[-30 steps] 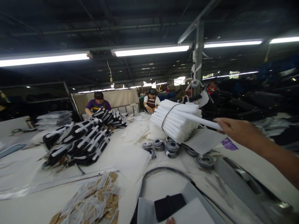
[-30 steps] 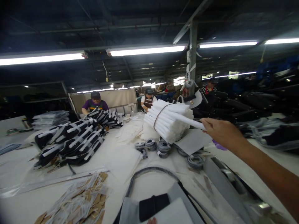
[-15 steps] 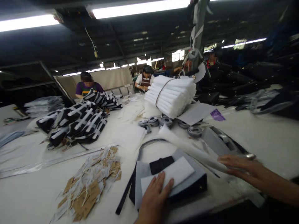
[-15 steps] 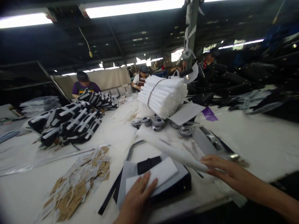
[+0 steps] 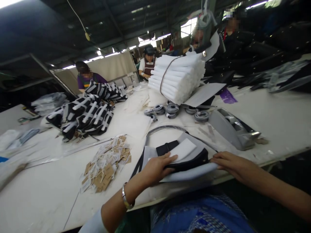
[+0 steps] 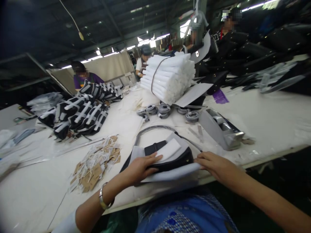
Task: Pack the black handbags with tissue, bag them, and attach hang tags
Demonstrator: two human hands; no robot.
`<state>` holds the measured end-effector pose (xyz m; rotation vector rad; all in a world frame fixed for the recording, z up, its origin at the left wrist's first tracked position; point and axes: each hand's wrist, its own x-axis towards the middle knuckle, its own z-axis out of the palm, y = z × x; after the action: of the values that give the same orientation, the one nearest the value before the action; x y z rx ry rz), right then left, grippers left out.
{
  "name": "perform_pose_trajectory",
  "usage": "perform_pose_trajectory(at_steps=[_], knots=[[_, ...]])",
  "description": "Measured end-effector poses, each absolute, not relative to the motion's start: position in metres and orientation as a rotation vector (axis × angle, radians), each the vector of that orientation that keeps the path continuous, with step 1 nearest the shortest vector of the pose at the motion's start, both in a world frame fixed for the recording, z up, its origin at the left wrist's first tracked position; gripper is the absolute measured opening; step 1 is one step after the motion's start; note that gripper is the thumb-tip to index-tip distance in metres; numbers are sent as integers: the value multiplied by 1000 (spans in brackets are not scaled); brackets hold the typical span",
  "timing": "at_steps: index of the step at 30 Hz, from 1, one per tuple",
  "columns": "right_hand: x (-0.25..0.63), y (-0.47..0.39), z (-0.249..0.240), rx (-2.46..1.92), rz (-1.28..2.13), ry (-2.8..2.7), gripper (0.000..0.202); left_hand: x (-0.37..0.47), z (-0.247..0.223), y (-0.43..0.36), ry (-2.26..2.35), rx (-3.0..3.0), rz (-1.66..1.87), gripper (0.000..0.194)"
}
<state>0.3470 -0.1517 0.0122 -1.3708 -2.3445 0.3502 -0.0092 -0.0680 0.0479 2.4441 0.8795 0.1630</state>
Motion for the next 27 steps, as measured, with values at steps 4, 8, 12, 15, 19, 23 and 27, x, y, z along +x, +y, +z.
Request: perform_pose_trajectory(at_steps=[4,8,12,15,19,23,27], knots=[[326,-158,-8,-1383,56,-2187,28,-7,45,-78,963,2496,168,59],[301,-165,-21,-1443,-150,-2045,29,-5,29,-93,1023,2663,220,81],[290,-168,-10,-1535,-291,-2051,23,-2,1,-102,1060,2844,361,78],[288,-168,15,-1560,-392,-2084,21,2,-14,-106,1114,2934,442,65],[279,-152,29,-1280,-491,-2273,39,1,-23,-108,1194,3068,517,59],[277,-123,0,-909,-592,-2466,49,3,-46,-97,1095,3332,823,42],[288,-104,-27,-805,-604,-2472,48,31,-89,-78,1198,3259,1473,19]])
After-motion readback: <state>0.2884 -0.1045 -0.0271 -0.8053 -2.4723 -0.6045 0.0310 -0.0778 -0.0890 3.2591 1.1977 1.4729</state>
